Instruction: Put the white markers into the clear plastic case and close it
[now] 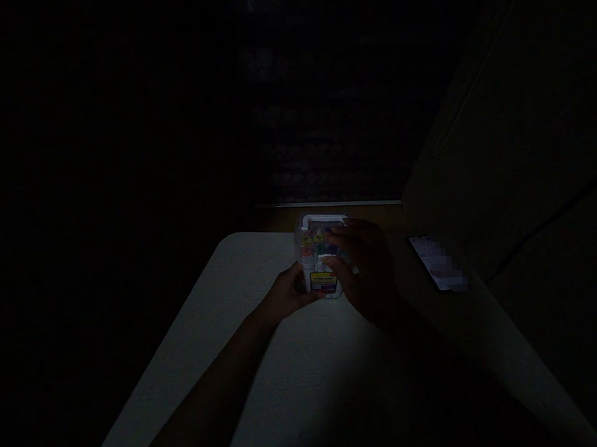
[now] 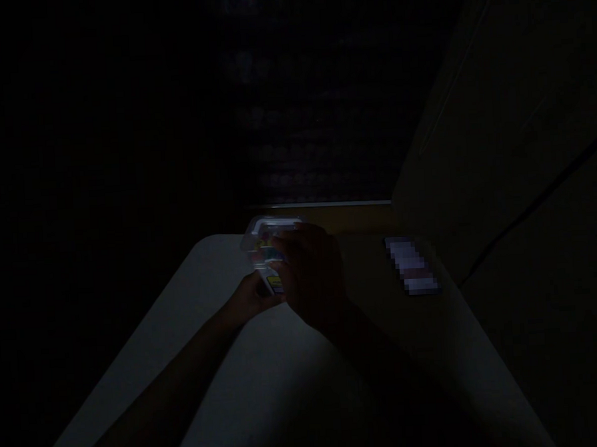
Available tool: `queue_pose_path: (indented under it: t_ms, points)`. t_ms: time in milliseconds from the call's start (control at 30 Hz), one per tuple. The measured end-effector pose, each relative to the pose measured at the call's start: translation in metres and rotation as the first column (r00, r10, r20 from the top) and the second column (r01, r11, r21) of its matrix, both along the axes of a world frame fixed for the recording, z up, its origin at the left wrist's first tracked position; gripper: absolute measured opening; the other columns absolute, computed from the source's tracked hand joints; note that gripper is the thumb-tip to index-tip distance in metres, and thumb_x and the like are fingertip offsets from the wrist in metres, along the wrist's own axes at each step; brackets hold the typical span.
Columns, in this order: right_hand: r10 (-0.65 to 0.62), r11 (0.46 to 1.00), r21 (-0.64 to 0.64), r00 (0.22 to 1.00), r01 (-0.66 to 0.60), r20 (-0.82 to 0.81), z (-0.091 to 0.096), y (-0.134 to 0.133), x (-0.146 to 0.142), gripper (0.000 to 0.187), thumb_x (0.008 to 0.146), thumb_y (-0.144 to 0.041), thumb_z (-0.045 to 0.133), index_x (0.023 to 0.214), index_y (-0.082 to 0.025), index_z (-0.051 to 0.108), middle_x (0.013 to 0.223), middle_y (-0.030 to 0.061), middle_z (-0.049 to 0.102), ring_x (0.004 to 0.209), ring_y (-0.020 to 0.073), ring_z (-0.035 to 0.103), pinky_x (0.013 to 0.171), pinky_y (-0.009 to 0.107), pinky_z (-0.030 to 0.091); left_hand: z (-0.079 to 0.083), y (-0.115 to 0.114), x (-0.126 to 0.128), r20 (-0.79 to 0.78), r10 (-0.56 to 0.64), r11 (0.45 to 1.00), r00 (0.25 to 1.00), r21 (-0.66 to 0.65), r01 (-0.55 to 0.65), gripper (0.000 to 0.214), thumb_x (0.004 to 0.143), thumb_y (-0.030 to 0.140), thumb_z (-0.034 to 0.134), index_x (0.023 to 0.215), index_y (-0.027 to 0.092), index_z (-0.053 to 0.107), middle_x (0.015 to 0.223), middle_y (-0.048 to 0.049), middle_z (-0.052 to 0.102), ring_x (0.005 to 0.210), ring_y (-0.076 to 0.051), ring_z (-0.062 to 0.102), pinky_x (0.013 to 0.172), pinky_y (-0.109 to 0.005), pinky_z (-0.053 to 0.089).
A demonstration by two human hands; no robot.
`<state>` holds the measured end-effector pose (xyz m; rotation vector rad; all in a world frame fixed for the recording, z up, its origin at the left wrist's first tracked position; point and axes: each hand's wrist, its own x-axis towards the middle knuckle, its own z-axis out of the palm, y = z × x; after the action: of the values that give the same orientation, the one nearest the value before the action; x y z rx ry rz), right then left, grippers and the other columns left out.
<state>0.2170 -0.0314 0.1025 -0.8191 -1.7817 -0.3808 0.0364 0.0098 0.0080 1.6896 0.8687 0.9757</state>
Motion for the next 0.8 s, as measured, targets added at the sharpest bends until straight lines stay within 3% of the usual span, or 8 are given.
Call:
queue_pose_path:
  t_ms: [467, 633, 800]
  points:
    - [0.051, 0.998, 0.031, 0.997, -0.053, 0.059, 0.007, -0.003, -0.001, 0.021, 0.086, -0.017, 0.056, 0.106, -0.015, 0.059, 0.102, 0.0097, 0.063, 0.105, 0.0216, 0.055, 0.092, 0.037, 0.051, -0.001, 0.000, 0.000, 0.045, -0.016, 1.000, 0.999, 0.019, 0.015, 0.058, 0.066, 0.035, 0.080, 0.113, 0.013, 0.053, 0.112, -0.0122, 0.066, 0.100, -0.026, 0.065, 0.086, -0.038, 0.054]
    - [-0.019, 1.000, 0.000, 0.992, 0.019, 0.127, 0.002, -0.002, -0.001, 0.033, 0.085, -0.026, 0.062, 0.116, -0.017, 0.059, 0.107, 0.0109, 0.058, 0.109, 0.0245, 0.051, 0.090, 0.041, 0.051, 0.006, -0.003, 0.000, 0.031, -0.014, 0.997, 0.999, 0.073, 0.012, 0.058, 0.067, 0.034, 0.080, 0.114, 0.013, 0.055, 0.110, -0.0120, 0.067, 0.100, -0.026, 0.065, 0.084, -0.036, 0.055]
    - [-0.084, 0.996, -0.022, 0.991, 0.087, 0.105, -0.003, 0.002, -0.004, 0.028, 0.086, -0.029, 0.062, 0.113, -0.021, 0.063, 0.106, 0.0103, 0.056, 0.108, 0.0245, 0.051, 0.087, 0.040, 0.052, 0.002, -0.001, 0.000, 0.075, -0.039, 0.998, 0.996, 0.054, 0.035, 0.064, 0.066, 0.032, 0.081, 0.120, 0.013, 0.052, 0.111, -0.0118, 0.066, 0.099, -0.025, 0.066, 0.084, -0.037, 0.055]
